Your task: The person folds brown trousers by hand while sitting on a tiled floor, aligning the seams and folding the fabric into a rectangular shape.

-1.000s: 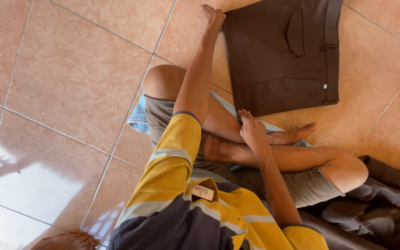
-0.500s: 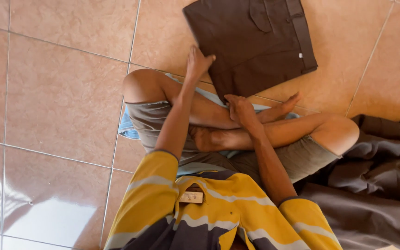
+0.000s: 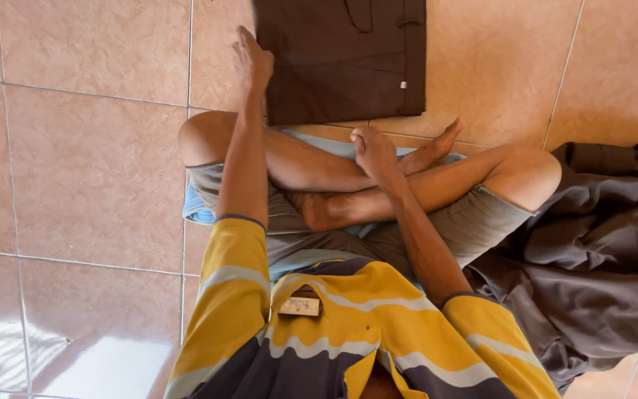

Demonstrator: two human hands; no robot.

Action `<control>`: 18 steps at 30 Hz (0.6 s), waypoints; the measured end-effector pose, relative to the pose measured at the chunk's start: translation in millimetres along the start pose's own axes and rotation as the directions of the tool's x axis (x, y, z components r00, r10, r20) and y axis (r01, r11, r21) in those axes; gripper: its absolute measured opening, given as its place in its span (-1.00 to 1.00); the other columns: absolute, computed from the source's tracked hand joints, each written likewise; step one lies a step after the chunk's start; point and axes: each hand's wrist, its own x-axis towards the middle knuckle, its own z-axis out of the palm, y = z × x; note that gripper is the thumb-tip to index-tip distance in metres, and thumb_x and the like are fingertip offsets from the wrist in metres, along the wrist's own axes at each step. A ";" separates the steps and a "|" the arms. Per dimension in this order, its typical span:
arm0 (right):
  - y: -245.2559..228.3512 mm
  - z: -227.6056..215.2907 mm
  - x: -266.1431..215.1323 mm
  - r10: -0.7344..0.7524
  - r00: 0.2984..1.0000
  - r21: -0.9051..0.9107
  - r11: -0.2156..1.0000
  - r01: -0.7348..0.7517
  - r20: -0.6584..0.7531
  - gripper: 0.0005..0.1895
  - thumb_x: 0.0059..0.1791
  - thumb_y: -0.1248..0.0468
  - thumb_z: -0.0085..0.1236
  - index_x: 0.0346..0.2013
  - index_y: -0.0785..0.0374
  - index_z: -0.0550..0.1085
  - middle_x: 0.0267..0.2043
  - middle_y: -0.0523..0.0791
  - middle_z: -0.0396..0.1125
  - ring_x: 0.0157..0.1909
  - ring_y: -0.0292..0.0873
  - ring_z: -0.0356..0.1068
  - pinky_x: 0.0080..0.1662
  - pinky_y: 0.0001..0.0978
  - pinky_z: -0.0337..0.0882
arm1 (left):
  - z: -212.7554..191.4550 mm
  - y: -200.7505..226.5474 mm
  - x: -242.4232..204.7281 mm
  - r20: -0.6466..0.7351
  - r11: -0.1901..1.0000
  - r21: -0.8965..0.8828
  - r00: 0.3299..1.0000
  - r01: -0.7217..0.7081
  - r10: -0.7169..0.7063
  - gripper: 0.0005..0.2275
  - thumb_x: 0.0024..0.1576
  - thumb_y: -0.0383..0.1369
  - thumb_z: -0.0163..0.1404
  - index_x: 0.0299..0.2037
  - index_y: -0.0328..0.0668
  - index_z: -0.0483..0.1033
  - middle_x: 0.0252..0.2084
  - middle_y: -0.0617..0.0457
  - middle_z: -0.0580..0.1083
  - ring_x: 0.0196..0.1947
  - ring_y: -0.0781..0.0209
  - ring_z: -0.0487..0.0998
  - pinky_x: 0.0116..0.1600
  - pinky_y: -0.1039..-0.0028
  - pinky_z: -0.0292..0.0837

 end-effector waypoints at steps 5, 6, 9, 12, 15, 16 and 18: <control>55.4 -10.0 49.9 0.134 0.955 -0.077 0.984 -0.160 -0.264 -0.82 0.08 0.29 -0.15 -0.25 0.06 0.46 -0.26 -0.09 0.40 -0.21 0.07 0.39 -0.14 0.05 0.31 | -11.8 -0.8 -14.1 -0.212 0.986 0.058 0.963 -0.158 0.167 -0.60 -0.05 -0.58 0.10 -0.01 -0.32 0.26 -0.18 -0.27 0.45 -0.27 -0.32 0.56 -0.32 0.00 0.43; 61.8 -19.1 62.7 0.187 0.908 -0.140 0.957 -0.255 -0.374 -0.91 0.09 0.19 -0.03 -0.22 0.10 0.41 -0.23 -0.02 0.35 -0.18 0.15 0.37 -0.19 0.14 0.30 | -7.1 -0.3 -22.7 -0.290 0.944 0.079 0.899 -0.320 0.329 -0.55 0.06 -0.43 0.17 0.11 -0.30 0.26 -0.03 -0.29 0.40 -0.16 -0.38 0.53 -0.19 -0.06 0.43; 78.6 -38.9 90.8 0.333 0.829 -0.133 0.893 -0.430 -0.448 -0.66 0.11 -0.01 0.12 -0.12 0.18 0.31 -0.11 0.04 0.28 -0.06 0.23 0.34 -0.19 0.24 0.32 | 15.3 0.3 -52.6 -0.248 0.903 0.140 0.868 -0.407 0.430 -0.39 0.26 -0.10 0.12 0.38 -0.20 0.11 0.34 -0.36 0.13 0.23 -0.48 0.24 0.19 -0.26 0.22; 105.7 -36.1 109.2 0.449 0.822 -0.027 0.873 -0.488 -0.350 -0.46 0.11 -0.18 0.10 -0.02 0.22 0.25 -0.02 0.03 0.27 0.05 0.21 0.33 -0.10 0.19 0.34 | 27.3 9.6 -78.3 -0.158 0.909 0.204 0.904 -0.364 0.398 -0.22 0.34 0.20 -0.07 0.56 -0.10 -0.11 0.58 -0.37 -0.16 0.55 -0.51 -0.05 0.47 -0.36 0.01; 130.6 -28.5 122.6 0.438 0.839 0.008 0.888 -0.460 -0.323 -0.58 0.10 -0.03 0.11 -0.08 0.21 0.24 -0.10 0.06 0.30 -0.06 0.21 0.36 -0.13 0.12 0.33 | 42.6 7.2 -87.4 -0.130 0.880 0.296 0.897 -0.371 0.422 -0.13 0.31 0.34 -0.16 0.59 -0.11 -0.20 0.60 -0.33 -0.23 0.59 -0.45 -0.13 0.51 -0.30 -0.04; 137.4 -25.6 125.4 0.413 0.837 -0.013 0.895 -0.447 -0.359 -0.71 0.10 0.18 0.19 -0.17 0.21 0.25 -0.20 0.09 0.31 -0.17 0.24 0.37 -0.20 0.11 0.33 | 49.1 2.5 -89.0 -0.083 0.861 0.356 0.905 -0.364 0.417 -0.11 0.31 0.36 -0.18 0.59 -0.12 -0.21 0.59 -0.35 -0.24 0.60 -0.40 -0.15 0.53 -0.29 -0.08; 142.2 -20.0 133.1 0.456 0.798 -0.062 0.853 -0.518 -0.394 -0.71 0.08 0.22 0.19 -0.11 0.26 0.27 -0.12 0.10 0.31 -0.07 0.24 0.38 -0.16 0.14 0.40 | 55.5 -2.2 -91.3 -0.082 0.825 0.439 0.899 -0.355 0.430 -0.01 0.25 0.48 -0.19 0.60 -0.12 -0.27 0.60 -0.33 -0.28 0.61 -0.36 -0.22 0.56 -0.26 -0.13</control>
